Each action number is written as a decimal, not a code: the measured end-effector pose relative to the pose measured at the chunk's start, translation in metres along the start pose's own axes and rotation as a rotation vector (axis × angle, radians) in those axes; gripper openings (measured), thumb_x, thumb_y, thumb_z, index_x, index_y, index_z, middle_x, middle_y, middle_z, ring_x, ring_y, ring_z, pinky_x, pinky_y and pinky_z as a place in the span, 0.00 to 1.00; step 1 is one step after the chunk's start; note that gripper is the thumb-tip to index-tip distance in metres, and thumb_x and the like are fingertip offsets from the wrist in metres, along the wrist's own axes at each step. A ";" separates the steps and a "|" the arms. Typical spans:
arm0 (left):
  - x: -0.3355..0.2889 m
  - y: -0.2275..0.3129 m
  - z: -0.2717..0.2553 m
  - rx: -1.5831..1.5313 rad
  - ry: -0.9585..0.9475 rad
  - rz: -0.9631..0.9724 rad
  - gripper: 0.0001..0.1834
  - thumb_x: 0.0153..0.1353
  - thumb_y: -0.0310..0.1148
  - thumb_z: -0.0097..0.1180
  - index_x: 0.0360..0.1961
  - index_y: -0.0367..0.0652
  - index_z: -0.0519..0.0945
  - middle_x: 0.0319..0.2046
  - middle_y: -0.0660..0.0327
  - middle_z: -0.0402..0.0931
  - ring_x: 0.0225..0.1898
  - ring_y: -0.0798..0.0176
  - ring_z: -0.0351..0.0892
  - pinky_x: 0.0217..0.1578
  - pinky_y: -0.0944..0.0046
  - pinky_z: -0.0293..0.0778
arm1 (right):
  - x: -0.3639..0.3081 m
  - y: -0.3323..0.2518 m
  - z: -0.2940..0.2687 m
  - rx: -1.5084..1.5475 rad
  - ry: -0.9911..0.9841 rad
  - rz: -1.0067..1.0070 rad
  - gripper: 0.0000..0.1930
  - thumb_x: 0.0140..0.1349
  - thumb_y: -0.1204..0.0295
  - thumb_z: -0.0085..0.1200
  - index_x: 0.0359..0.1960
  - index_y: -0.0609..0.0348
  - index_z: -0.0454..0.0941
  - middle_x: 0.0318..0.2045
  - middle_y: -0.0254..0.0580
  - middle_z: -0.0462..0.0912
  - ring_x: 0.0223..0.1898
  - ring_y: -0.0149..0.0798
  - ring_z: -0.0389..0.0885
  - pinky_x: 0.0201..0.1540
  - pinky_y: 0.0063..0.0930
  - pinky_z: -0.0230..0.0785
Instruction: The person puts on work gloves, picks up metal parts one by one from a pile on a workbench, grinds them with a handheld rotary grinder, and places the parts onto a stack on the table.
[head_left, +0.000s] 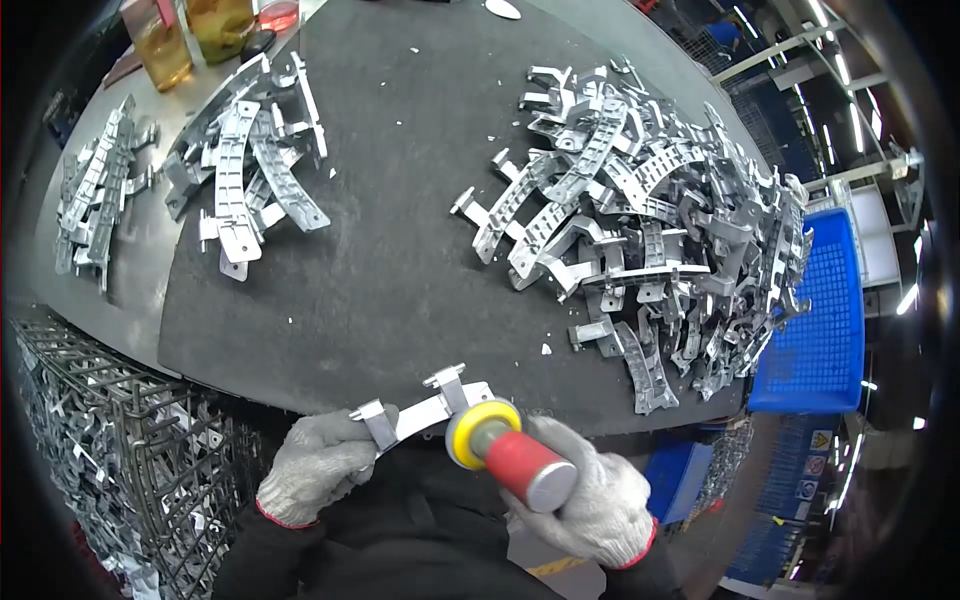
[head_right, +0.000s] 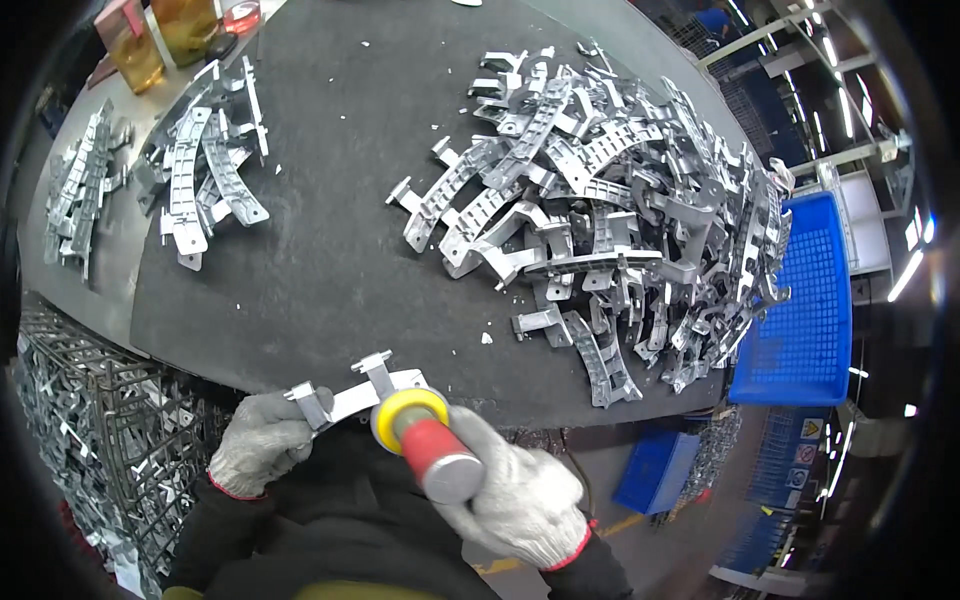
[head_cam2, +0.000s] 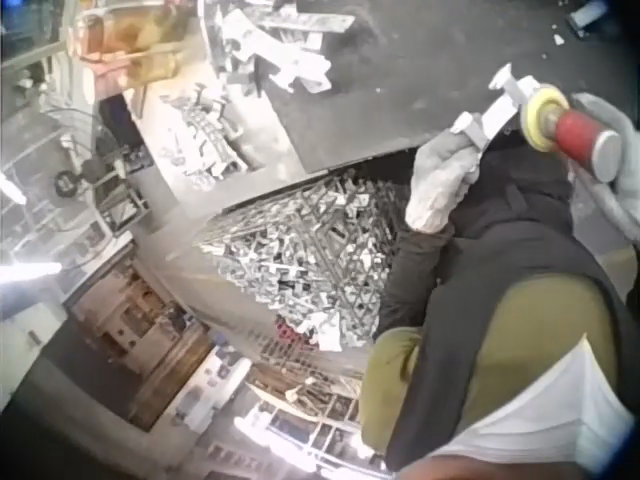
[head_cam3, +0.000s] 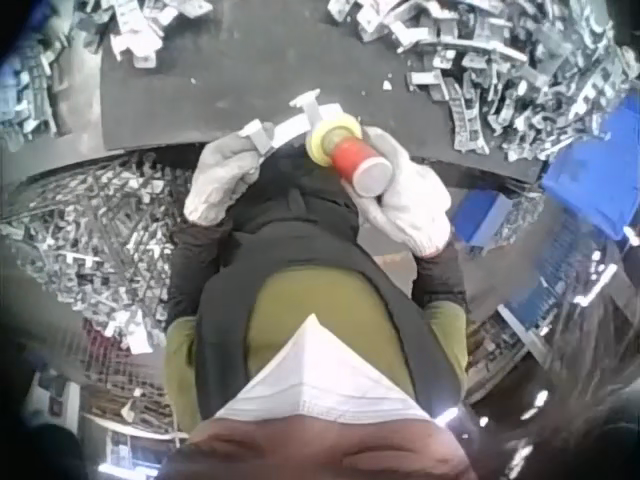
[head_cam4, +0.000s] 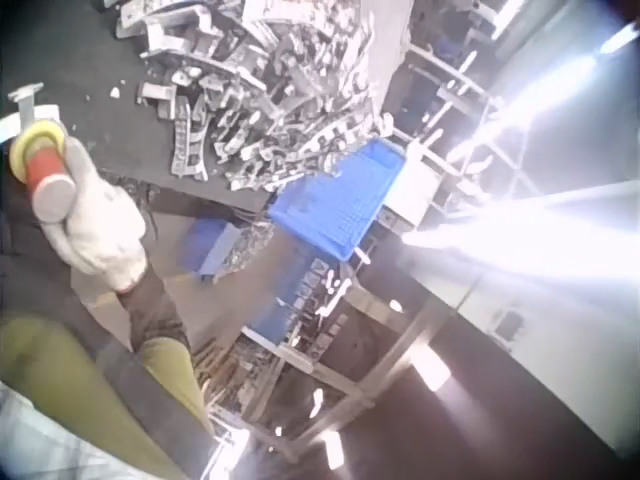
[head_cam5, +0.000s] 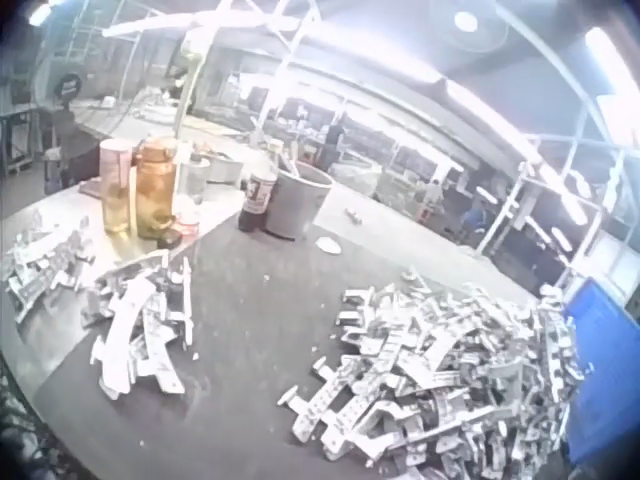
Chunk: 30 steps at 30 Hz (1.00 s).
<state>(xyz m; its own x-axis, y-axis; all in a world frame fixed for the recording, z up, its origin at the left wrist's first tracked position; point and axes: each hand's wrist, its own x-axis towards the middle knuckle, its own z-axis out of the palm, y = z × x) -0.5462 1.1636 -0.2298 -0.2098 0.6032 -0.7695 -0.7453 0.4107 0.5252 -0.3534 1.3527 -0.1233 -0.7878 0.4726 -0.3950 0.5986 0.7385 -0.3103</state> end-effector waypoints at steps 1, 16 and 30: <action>0.001 -0.001 0.001 -0.012 -0.008 -0.006 0.21 0.55 0.26 0.55 0.50 0.30 0.83 0.21 0.68 0.71 0.16 0.78 0.63 0.16 0.75 0.55 | 0.010 -0.003 0.001 0.011 0.056 -0.117 0.38 0.55 0.56 0.72 0.62 0.64 0.70 0.44 0.51 0.87 0.34 0.48 0.90 0.35 0.37 0.83; 0.005 0.004 -0.004 0.033 0.008 -0.066 0.17 0.53 0.25 0.55 0.43 0.28 0.86 0.21 0.68 0.72 0.17 0.78 0.63 0.17 0.74 0.56 | 0.001 0.001 0.011 -0.046 -0.065 -0.124 0.39 0.55 0.58 0.71 0.63 0.69 0.70 0.43 0.52 0.86 0.30 0.49 0.89 0.32 0.39 0.82; 0.016 -0.024 -0.016 -0.065 -0.128 0.073 0.15 0.62 0.30 0.63 0.47 0.32 0.84 0.31 0.63 0.80 0.27 0.74 0.75 0.27 0.73 0.69 | 0.038 -0.041 0.013 -0.035 -0.155 -0.476 0.41 0.53 0.60 0.70 0.65 0.70 0.66 0.32 0.47 0.83 0.24 0.42 0.85 0.24 0.34 0.76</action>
<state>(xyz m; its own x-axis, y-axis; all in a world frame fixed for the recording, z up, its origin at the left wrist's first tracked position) -0.5422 1.1528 -0.2606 -0.1857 0.7134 -0.6757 -0.7712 0.3203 0.5501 -0.4057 1.3345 -0.1365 -0.9400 0.0041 -0.3410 0.1704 0.8718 -0.4592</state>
